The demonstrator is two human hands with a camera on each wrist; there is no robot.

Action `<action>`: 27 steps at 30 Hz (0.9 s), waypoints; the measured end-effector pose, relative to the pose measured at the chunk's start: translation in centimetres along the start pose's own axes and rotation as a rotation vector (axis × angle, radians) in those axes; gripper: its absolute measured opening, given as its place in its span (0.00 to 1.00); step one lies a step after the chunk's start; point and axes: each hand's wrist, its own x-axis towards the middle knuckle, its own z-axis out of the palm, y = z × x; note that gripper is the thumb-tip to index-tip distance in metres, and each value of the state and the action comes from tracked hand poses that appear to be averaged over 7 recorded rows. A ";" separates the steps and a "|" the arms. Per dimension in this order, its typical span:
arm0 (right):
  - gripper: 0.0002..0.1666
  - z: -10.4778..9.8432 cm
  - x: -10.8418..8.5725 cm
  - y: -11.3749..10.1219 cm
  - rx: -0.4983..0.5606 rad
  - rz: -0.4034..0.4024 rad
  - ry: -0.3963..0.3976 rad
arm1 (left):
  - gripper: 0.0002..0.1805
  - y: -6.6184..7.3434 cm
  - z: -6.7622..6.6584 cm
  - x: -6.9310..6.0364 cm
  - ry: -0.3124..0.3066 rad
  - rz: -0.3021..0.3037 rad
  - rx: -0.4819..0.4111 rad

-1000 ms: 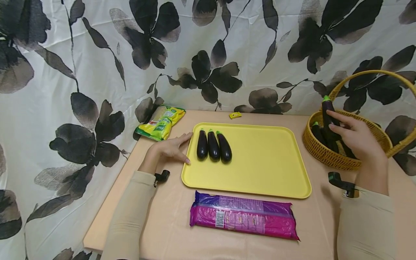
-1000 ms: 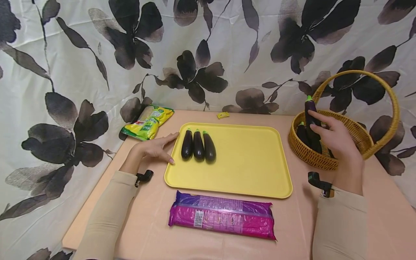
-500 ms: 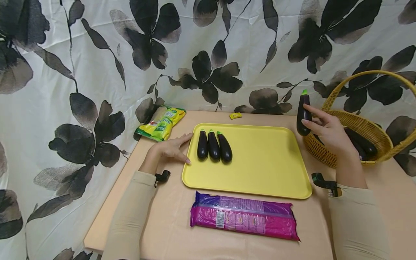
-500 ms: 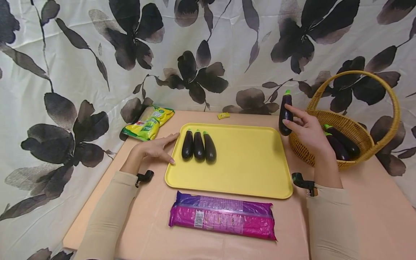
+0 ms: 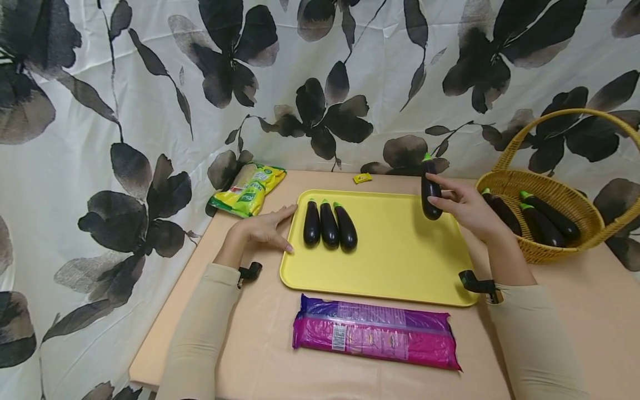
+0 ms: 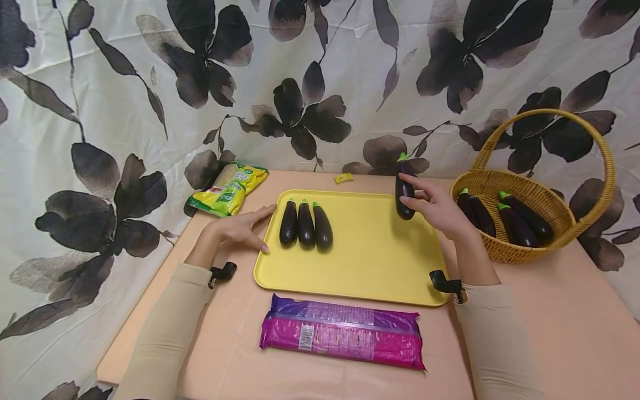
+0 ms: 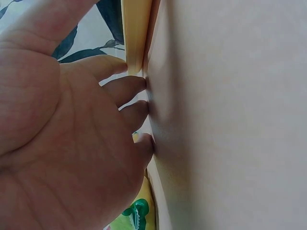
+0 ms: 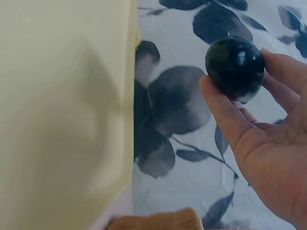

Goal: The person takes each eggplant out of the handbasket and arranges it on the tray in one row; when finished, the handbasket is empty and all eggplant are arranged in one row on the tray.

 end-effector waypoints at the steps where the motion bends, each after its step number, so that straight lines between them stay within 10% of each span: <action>1: 0.38 0.3 0.1 0.0 0.010 0.007 -0.015 | 0.77 0.0 0.0 0.0 0.000 0.002 0.003; 27: 0.35 7.8 3.5 0.0 -0.279 -0.109 -0.360 | 0.76 0.0 0.0 0.0 -0.015 -0.012 -0.002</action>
